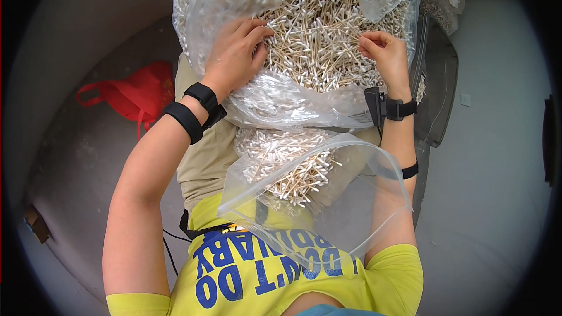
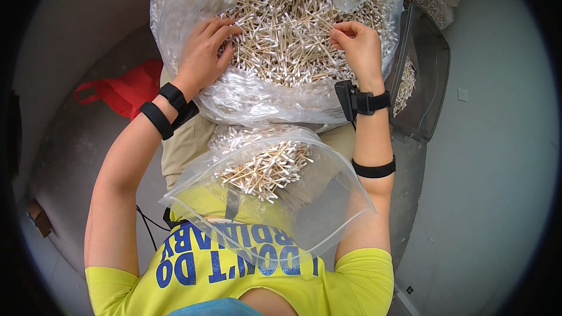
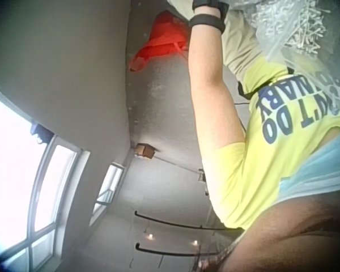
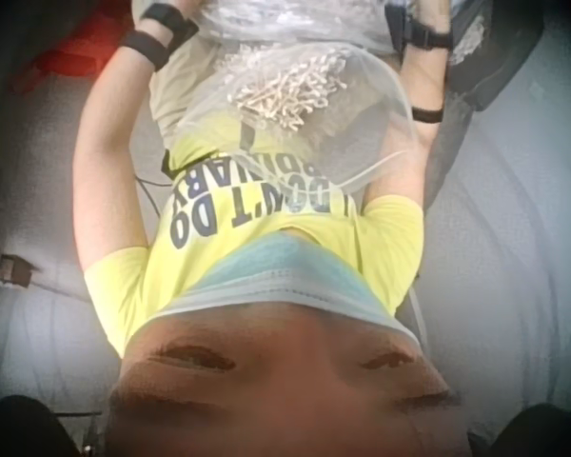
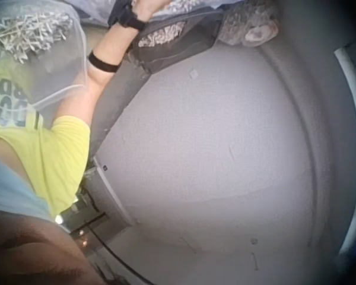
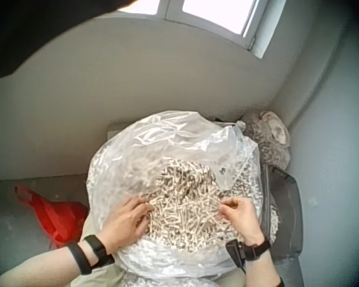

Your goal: Picking cotton swabs from a large plastic bag and placing them into a smaller zip-lock bag.

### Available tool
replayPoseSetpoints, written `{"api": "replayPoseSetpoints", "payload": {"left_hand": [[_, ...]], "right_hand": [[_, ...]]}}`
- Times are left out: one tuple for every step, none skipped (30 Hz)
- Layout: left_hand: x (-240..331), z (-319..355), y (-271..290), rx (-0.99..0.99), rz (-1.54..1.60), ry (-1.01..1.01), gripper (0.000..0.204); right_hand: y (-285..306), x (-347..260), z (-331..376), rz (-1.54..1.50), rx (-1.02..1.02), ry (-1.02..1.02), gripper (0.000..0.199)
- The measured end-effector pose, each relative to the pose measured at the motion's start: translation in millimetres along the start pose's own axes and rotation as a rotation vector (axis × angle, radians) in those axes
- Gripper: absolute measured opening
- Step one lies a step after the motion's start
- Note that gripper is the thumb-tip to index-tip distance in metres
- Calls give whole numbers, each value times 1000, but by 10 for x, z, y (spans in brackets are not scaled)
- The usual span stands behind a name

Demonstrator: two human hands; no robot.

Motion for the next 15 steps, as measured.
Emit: {"api": "replayPoseSetpoints", "payload": {"left_hand": [[-3, -5, 7, -2, -5, 2, 23], [1, -5, 16, 0, -6, -2, 23], [-1, 0, 24, -2, -2, 7, 24], [10, -7, 27, -5, 6, 11, 24], [25, -15, 29, -4, 9, 4, 24], [35, -20, 28, 0, 7, 2, 24], [32, -18, 34, 3, 2, 4, 24], [34, -16, 39, 4, 2, 0, 24], [25, -13, 36, -4, -2, 10, 24], [18, -12, 30, -11, -4, 19, 24], [21, -15, 26, -10, -4, 14, 24], [22, -18, 19, -8, -5, 13, 24], [19, -15, 19, -6, -9, 14, 24], [20, -14, 18, -5, -10, 11, 24], [18, -12, 15, -6, -6, 12, 24]], "right_hand": [[43, -93, 32, -9, 9, -18, 15], [78, -114, 46, -10, 12, -16, 15], [117, -111, 54, -85, 13, -32, 15], [176, -99, 61, -159, 19, -49, 15], [216, -93, 67, -171, 7, -50, 16], [263, -90, 80, -171, 15, -49, 16], [272, -126, 106, -205, 2, -54, 16], [281, -161, 134, -239, -10, -58, 17], [301, -189, 158, -240, -7, -56, 17], [311, -223, 188, -276, -18, -50, 17], [326, -258, 218, -312, -28, -44, 18], [361, -284, 247, -312, -24, -42, 18], [371, -320, 273, -347, -43, -26, 18], [381, -362, 303, -381, -62, -10, 18], [398, -396, 334, -382, -60, -8, 18]]}}
Point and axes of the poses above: each hand's wrist, its own z-axis away from the middle knuckle, its own y-axis out of the back of the hand, x = y × z, the point moved 8 cm from there along -z, towards the middle knuckle, and after that the axes turned 4 degrees about x, right-handed, at the moved point
